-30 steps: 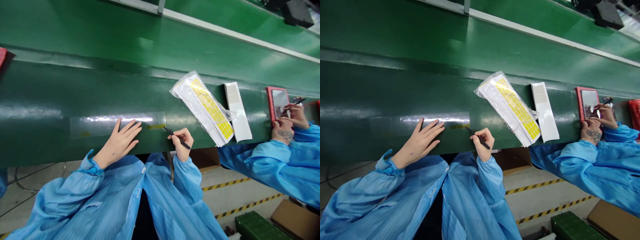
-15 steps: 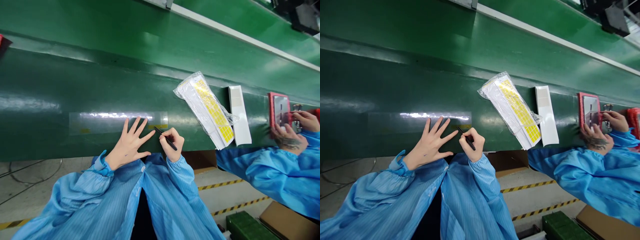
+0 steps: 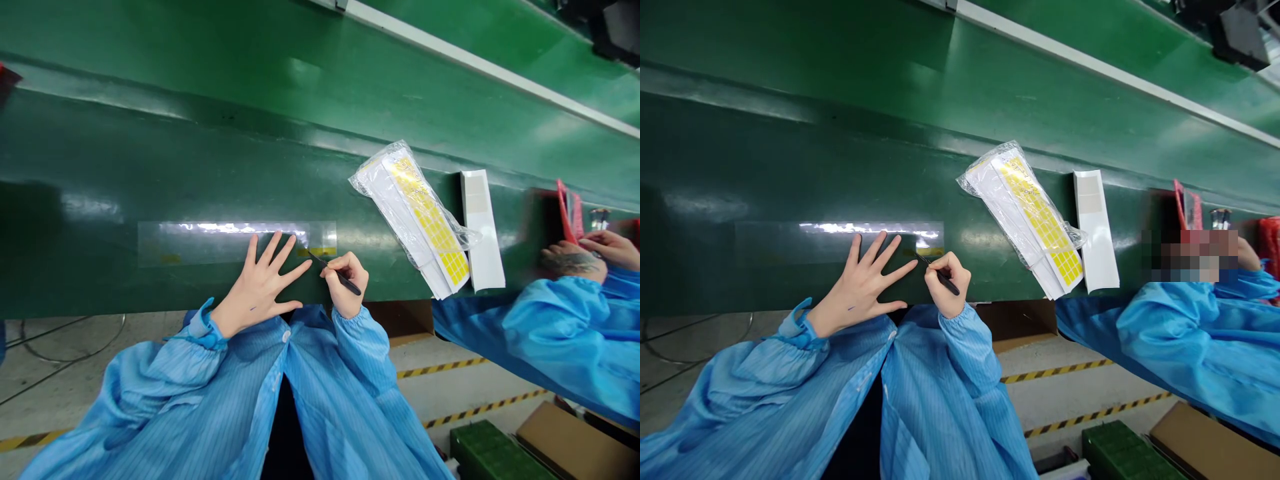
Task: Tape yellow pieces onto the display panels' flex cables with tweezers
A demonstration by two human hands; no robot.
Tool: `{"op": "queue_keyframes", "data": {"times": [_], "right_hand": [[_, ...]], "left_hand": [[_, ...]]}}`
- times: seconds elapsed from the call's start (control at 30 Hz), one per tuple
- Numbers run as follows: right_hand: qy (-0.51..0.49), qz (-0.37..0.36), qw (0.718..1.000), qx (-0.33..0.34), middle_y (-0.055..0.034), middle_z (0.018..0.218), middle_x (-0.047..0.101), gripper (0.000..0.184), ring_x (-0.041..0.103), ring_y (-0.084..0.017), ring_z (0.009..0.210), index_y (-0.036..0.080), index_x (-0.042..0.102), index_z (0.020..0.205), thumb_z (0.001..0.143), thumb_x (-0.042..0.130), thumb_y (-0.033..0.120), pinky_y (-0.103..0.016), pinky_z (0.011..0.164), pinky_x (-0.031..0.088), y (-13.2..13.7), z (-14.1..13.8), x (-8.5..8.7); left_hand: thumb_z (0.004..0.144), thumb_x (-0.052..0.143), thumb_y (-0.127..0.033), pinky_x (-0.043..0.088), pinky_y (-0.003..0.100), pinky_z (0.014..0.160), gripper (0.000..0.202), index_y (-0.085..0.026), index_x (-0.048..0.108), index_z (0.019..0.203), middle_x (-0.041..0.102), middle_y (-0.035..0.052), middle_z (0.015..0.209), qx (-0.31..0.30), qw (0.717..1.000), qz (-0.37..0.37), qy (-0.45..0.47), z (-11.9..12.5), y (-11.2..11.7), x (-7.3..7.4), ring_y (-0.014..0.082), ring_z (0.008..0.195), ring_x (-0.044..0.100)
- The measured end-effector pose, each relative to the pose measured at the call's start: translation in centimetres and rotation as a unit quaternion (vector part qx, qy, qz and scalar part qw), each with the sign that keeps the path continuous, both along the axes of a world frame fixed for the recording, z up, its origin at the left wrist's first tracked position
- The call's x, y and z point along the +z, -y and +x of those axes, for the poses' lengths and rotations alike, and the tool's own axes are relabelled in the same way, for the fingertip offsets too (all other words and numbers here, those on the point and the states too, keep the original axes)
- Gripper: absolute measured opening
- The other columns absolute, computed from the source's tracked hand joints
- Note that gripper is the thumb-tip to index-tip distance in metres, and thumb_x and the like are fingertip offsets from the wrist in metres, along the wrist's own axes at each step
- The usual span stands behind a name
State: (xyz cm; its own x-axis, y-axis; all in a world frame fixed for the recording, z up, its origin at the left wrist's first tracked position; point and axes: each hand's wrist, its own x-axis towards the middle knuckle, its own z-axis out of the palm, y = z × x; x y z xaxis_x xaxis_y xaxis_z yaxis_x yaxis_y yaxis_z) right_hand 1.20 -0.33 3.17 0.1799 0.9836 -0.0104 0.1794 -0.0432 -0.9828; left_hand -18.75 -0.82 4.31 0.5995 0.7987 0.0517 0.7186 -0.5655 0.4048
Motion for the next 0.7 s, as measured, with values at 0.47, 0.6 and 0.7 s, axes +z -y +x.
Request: {"op": "queue_keyframes", "data": {"times": [0.47, 0.6, 0.7], "right_hand": [[-0.25, 0.036, 0.964, -0.078, 0.0039, 0.048, 0.058, 0.017, 0.023, -0.003, 0.03, 0.021, 0.04, 0.066, 0.065, 0.057, 0.022, -0.013, 0.033, 0.014, -3.1, 2.5, 1.8], [-0.286, 0.007, 0.954, -0.093, 0.0044, 0.046, 0.056, 0.023, 0.018, -0.002, 0.032, 0.021, 0.036, 0.065, 0.064, 0.059, 0.025, -0.013, 0.034, 0.012, -4.1, 3.5, 1.0], [-0.291, -0.003, 0.952, -0.097, 0.0036, 0.047, 0.057, 0.022, 0.018, -0.002, 0.033, 0.021, 0.038, 0.066, 0.065, 0.059, 0.026, -0.013, 0.035, 0.012, -4.1, 3.6, 0.7]], "left_hand": [[0.09, 0.066, -0.05, 0.01, 0.073, 0.117, 0.062, -0.021, 0.052, 0.144, 0.025, 0.0194, 0.161, 0.003, 0.999, 0.007, 0.032, -0.3, 0.0, -0.5, 0.0443, 0.15, 0.012], [0.095, 0.058, -0.04, 0.012, 0.071, 0.119, 0.05, -0.015, 0.054, 0.139, 0.042, 0.0152, 0.154, 0.015, 0.998, 0.015, 0.064, -0.6, 0.0, -0.7, 0.0401, 0.15, 0.021], [0.097, 0.056, -0.025, 0.019, 0.068, 0.12, 0.038, -0.016, 0.054, 0.133, 0.058, 0.0123, 0.141, 0.026, 0.991, 0.049, 0.124, -1.2, 0.2, -0.2, 0.0341, 0.144, 0.037]]}}
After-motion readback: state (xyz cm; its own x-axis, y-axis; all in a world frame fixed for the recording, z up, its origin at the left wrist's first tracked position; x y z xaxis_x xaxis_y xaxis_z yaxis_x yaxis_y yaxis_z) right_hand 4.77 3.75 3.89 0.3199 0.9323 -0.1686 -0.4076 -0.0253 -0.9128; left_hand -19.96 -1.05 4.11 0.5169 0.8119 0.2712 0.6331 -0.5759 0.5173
